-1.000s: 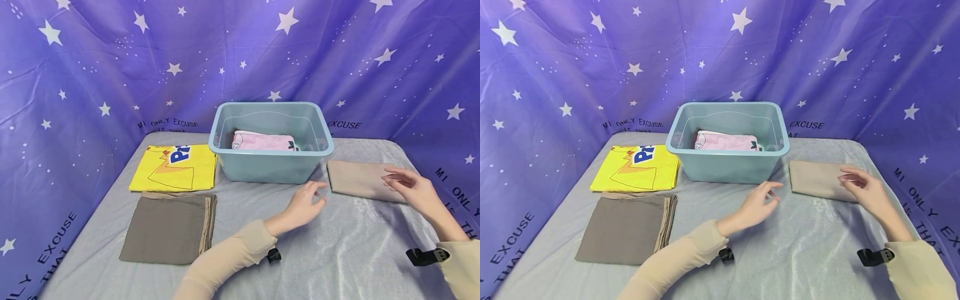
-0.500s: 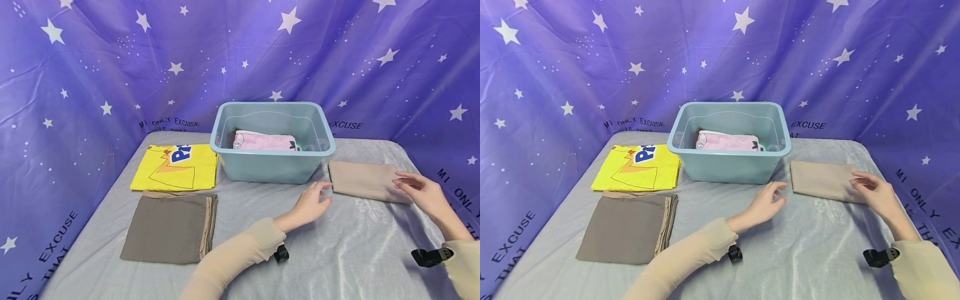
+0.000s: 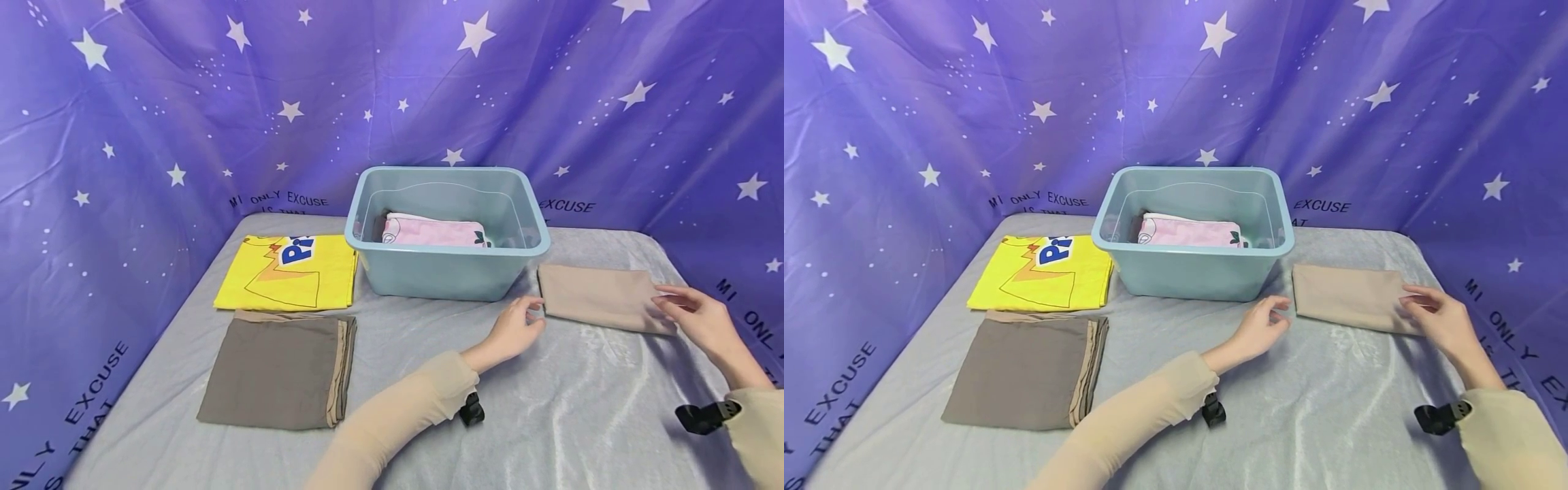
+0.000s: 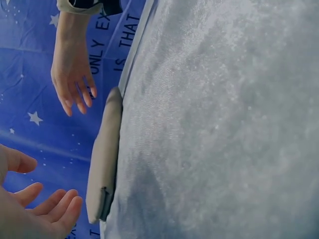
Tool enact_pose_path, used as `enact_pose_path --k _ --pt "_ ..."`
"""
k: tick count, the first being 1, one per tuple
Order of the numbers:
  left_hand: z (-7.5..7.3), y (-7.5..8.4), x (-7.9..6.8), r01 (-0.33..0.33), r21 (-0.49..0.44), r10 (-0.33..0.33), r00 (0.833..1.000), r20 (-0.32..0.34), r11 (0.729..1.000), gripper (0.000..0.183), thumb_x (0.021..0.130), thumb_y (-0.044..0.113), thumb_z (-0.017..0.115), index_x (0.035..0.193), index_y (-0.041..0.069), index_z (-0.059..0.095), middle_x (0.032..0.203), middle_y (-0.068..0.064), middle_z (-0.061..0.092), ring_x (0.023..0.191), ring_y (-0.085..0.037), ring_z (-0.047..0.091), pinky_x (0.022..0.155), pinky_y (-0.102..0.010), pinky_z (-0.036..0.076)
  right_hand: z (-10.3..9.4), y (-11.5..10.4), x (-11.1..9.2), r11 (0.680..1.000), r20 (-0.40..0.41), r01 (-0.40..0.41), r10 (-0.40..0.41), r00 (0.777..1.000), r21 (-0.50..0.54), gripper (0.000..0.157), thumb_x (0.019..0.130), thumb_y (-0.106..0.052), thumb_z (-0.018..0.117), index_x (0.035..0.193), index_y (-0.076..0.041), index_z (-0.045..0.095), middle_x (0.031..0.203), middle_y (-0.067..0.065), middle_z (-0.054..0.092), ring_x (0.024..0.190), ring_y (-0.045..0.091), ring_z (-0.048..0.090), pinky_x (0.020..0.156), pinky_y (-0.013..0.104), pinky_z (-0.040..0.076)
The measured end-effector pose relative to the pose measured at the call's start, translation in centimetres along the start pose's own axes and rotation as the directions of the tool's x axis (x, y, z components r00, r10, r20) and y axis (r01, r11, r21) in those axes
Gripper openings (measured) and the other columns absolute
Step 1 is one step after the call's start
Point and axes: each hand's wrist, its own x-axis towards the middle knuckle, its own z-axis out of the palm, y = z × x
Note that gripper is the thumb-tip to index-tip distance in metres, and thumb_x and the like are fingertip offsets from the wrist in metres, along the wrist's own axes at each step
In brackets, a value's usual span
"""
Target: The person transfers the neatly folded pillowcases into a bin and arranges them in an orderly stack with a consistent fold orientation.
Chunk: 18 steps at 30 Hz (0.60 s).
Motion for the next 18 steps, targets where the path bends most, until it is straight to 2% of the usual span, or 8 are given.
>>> enact_pose_path --k 3,9,14,18 --pt "0.3 -0.1 0.5 0.032 -0.024 -0.032 0.999 -0.015 0.999 0.036 0.084 0.012 0.054 0.12 0.01 0.051 0.11 -0.003 0.056 0.087 -0.004 0.057 0.069 -0.01 0.04 -0.1 1.2 0.3 0.999 -0.011 0.001 -0.001 1.0 -0.048 0.035 0.085 -0.027 0.058 0.119 -0.015 0.056 0.077 -0.037 0.055 0.064 -0.012 0.055 0.051 0.012 0.042" --pt "1.1 -0.3 1.6 0.079 -0.051 -0.081 0.996 -0.046 0.996 0.033 0.084 0.012 0.057 0.117 0.01 0.054 0.105 -0.003 0.057 0.083 -0.003 0.057 0.066 -0.01 0.041 -0.6 2.1 0.5 1.0 0.004 -0.025 0.024 1.0 0.006 0.035 0.085 -0.025 0.058 0.118 -0.013 0.055 0.074 -0.035 0.057 0.063 -0.01 0.056 0.051 0.012 0.044" --pt "1.7 -0.6 2.5 0.102 -0.086 -0.107 0.993 -0.058 0.991 0.032 0.083 0.01 0.056 0.116 0.009 0.055 0.104 -0.003 0.059 0.084 -0.005 0.058 0.066 -0.01 0.041 -0.8 2.4 0.8 0.998 -0.009 -0.055 0.055 0.998 -0.005 0.027 0.085 -0.028 0.059 0.111 -0.023 0.056 0.073 -0.037 0.054 0.062 -0.012 0.054 0.05 0.011 0.043" --pt "1.9 -0.7 3.2 0.126 -0.115 -0.135 0.988 -0.07 0.985 0.031 0.083 0.009 0.056 0.114 0.009 0.056 0.103 -0.004 0.06 0.086 -0.006 0.059 0.067 -0.011 0.042 -0.9 2.4 1.2 0.997 -0.014 -0.069 0.069 0.998 -0.016 0.027 0.085 -0.029 0.058 0.111 -0.021 0.056 0.073 -0.041 0.051 0.063 -0.015 0.052 0.051 0.01 0.043"
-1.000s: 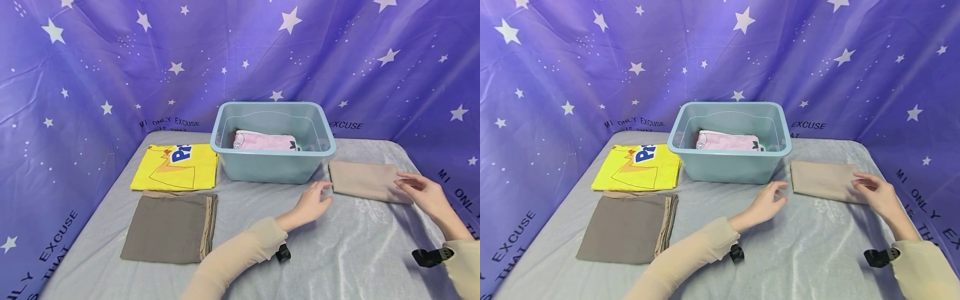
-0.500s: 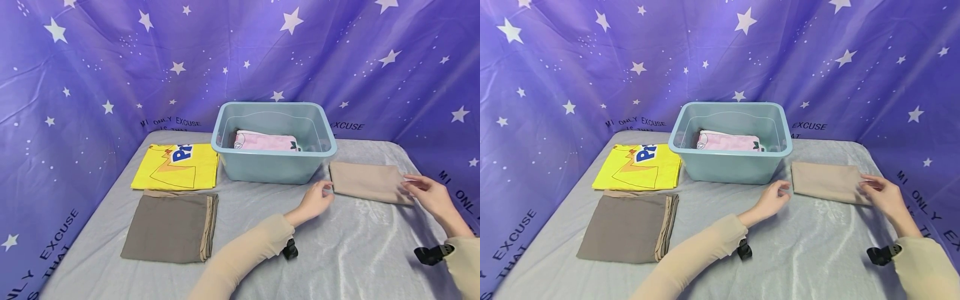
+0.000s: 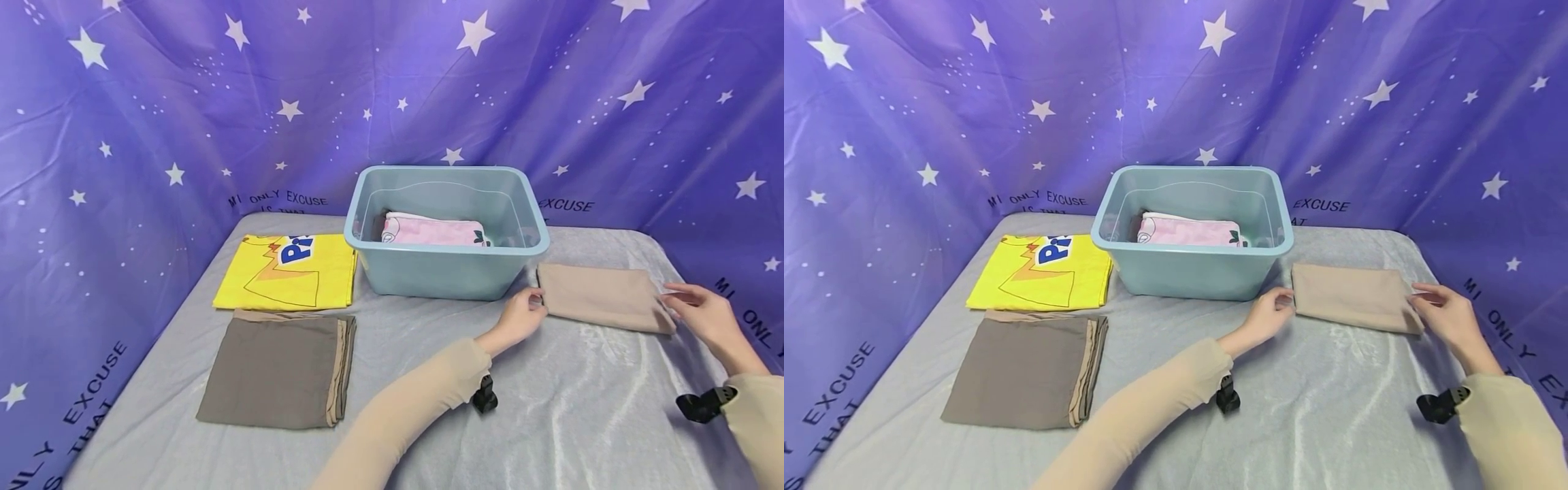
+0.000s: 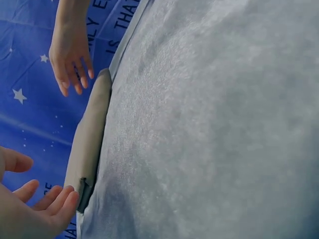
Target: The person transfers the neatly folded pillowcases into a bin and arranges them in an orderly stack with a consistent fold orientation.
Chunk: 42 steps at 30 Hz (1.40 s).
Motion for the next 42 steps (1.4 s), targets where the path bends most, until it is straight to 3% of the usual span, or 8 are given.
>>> enact_pose_path --k 10,15,17,18,22,27,32,42 --pt "0.9 -0.1 1.3 0.09 -0.102 -0.096 0.994 -0.048 0.991 0.033 0.08 0.005 0.059 0.113 0.007 0.057 0.098 -0.005 0.059 0.08 -0.007 0.058 0.064 -0.013 0.042 0.1 -0.4 0.4 0.999 0.007 -0.031 0.031 0.999 -0.045 0.017 0.086 -0.031 0.055 0.101 -0.038 0.052 0.072 -0.043 0.044 0.065 -0.021 0.045 0.053 0.006 0.038" --pt "1.4 0.0 1.6 0.139 -0.15 -0.147 0.988 -0.044 0.979 0.037 0.08 0.006 0.06 0.116 0.007 0.055 0.103 -0.006 0.057 0.085 -0.01 0.057 0.069 -0.016 0.043 0.1 -2.7 -0.2 0.988 0.018 -0.098 0.101 0.995 -0.123 0.023 0.085 -0.038 0.054 0.107 -0.031 0.053 0.074 -0.035 0.046 0.067 -0.02 0.037 0.052 0.012 0.037" --pt "1.6 0.0 1.7 0.153 -0.158 -0.161 0.986 -0.044 0.976 0.039 0.08 0.007 0.061 0.118 0.008 0.054 0.106 -0.006 0.056 0.089 -0.011 0.056 0.072 -0.016 0.043 0.1 -4.0 -0.6 0.984 0.044 -0.127 0.134 0.99 -0.126 0.04 0.085 -0.038 0.053 0.12 -0.018 0.052 0.084 -0.014 0.06 0.074 -0.007 0.045 0.054 0.017 0.036" --pt "1.7 0.0 1.8 0.157 -0.16 -0.166 0.985 -0.045 0.975 0.04 0.08 0.008 0.061 0.119 0.008 0.053 0.107 -0.006 0.056 0.091 -0.011 0.055 0.073 -0.016 0.042 0.2 -4.5 -0.7 0.98 0.042 -0.151 0.158 0.987 -0.131 0.037 0.085 -0.039 0.052 0.118 -0.022 0.051 0.08 -0.021 0.055 0.072 -0.007 0.047 0.052 0.017 0.038" --pt "2.1 -0.2 2.2 0.19 -0.18 -0.2 0.979 -0.04 0.965 0.046 0.081 0.011 0.062 0.125 0.011 0.049 0.112 -0.004 0.055 0.097 -0.011 0.054 0.077 -0.018 0.042 0.3 -6.7 -1.4 0.977 0.083 -0.193 0.201 0.976 -0.087 0.056 0.087 -0.033 0.051 0.131 0.0 0.038 0.09 0.008 0.06 0.065 0.004 0.055 0.05 0.022 0.041" --pt "2.3 -0.3 2.5 0.206 -0.179 -0.219 0.974 -0.056 0.962 0.05 0.08 0.015 0.063 0.128 0.014 0.047 0.112 -0.006 0.055 0.101 -0.013 0.053 0.081 -0.019 0.041 0.4 -7.9 -1.8 0.978 0.1 -0.195 0.201 0.974 -0.071 0.065 0.087 -0.028 0.05 0.131 0.013 0.026 0.077 -0.008 0.054 0.056 -0.009 0.047 0.049 0.016 0.042" --pt "2.5 -0.5 2.9 0.219 -0.183 -0.236 0.969 -0.076 0.958 0.051 0.079 0.014 0.065 0.127 0.015 0.047 0.109 -0.006 0.057 0.098 -0.011 0.053 0.081 -0.017 0.04 0.6 -7.9 -2.0 0.978 0.097 -0.209 0.21 0.973 -0.024 0.066 0.086 -0.028 0.051 0.134 0.01 0.025 0.068 -0.034 0.037 0.058 -0.014 0.043 0.05 0.011 0.039" --pt "3.0 -0.8 3.8 0.245 -0.269 -0.273 0.959 -0.073 0.932 0.051 0.078 0.004 0.064 0.125 0.014 0.048 0.099 -0.004 0.055 0.091 -0.012 0.056 0.071 -0.017 0.045 0.8 -7.5 -1.8 0.974 0.114 -0.226 0.227 0.967 -0.023 0.067 0.085 -0.03 0.053 0.132 0.01 0.028 0.069 -0.032 0.037 0.061 -0.018 0.04 0.049 0.014 0.041"
